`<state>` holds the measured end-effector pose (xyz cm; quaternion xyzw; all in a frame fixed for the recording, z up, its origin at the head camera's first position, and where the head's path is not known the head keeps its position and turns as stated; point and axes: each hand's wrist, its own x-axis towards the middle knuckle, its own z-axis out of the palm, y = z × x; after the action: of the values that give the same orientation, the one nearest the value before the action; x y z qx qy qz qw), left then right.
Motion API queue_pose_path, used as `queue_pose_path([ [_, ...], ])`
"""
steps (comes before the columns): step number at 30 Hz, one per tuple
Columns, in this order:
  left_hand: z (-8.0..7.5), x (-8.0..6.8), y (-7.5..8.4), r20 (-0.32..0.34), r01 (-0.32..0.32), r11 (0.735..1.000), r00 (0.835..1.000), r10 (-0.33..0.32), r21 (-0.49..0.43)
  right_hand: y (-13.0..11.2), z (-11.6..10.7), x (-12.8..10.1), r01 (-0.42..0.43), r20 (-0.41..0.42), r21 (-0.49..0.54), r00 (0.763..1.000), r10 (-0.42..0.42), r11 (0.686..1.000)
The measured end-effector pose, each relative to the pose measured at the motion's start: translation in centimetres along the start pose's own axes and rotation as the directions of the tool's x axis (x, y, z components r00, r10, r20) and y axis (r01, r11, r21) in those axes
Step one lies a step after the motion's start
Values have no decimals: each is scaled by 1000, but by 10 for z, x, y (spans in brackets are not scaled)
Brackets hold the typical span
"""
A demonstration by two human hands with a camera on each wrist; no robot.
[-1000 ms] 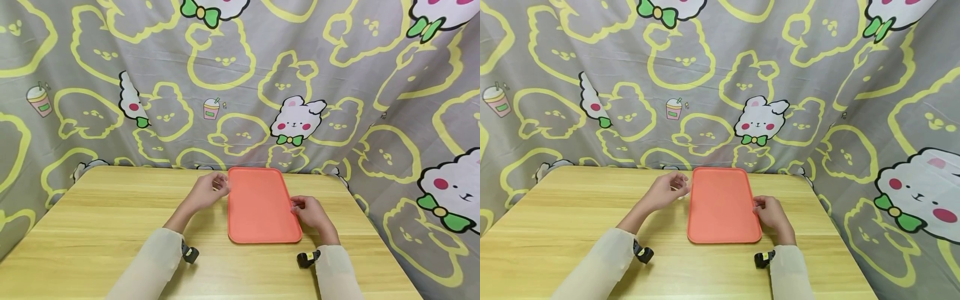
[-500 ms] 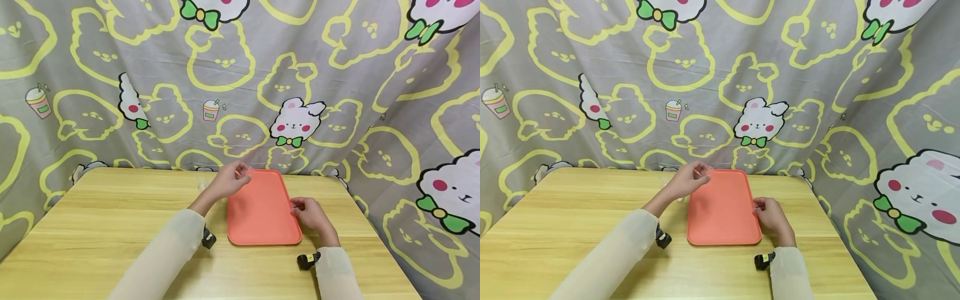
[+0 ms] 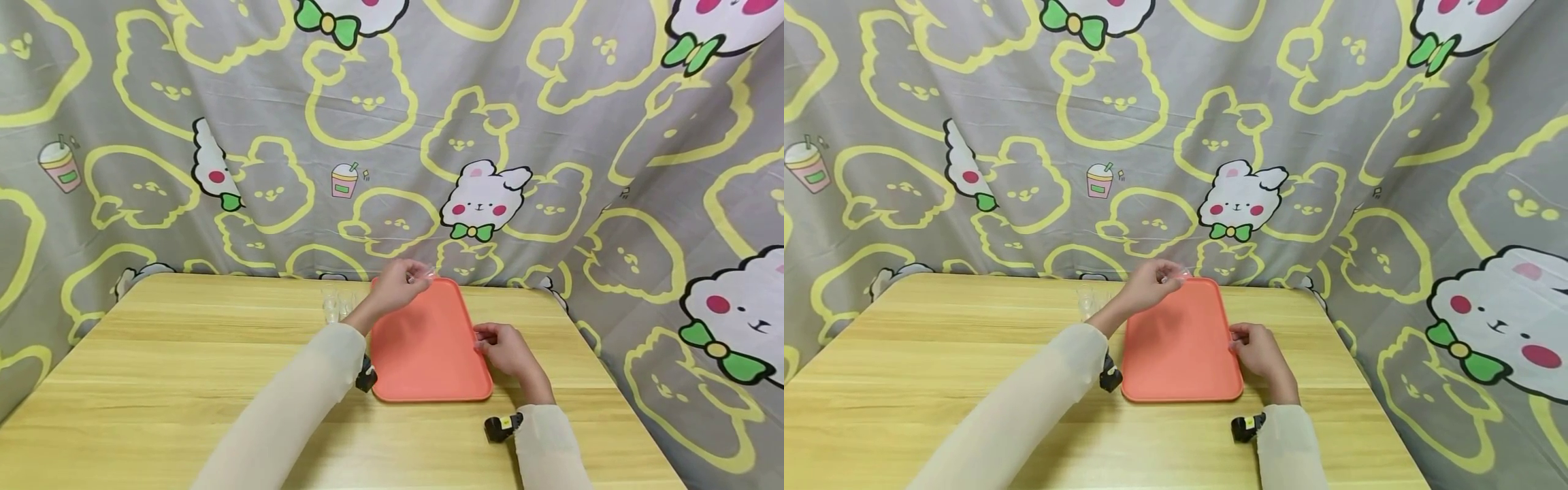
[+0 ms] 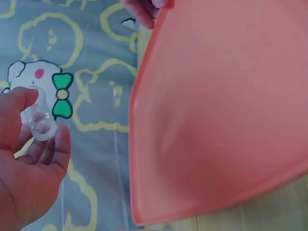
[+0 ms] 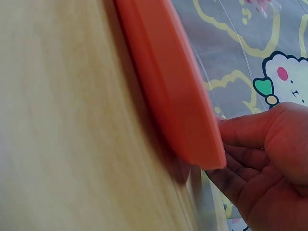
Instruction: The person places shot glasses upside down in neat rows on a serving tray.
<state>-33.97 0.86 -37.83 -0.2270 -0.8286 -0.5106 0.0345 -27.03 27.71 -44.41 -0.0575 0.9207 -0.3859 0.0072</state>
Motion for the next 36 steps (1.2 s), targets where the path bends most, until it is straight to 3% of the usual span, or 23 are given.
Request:
queue_pose_path([
  [8, 16, 9, -4, -38, 59, 993, 997, -63, -101, -1, 1, -1, -3, -4, -7, 1000, 3, 1000],
  [18, 32, 18, -14, -108, 119, 956, 982, -152, -267, -1, 0, 1, -12, -10, -10, 1000, 12, 1000],
  [28, 55, 26, -23, -64, 170, 944, 979, -195, -283, 1, 0, 1, -13, -8, 6, 1000, 13, 1000],
  [36, 67, 29, -27, -20, 150, 973, 988, -156, -174, 1, 0, 2, -3, -6, 16, 1000, 3, 1000],
])
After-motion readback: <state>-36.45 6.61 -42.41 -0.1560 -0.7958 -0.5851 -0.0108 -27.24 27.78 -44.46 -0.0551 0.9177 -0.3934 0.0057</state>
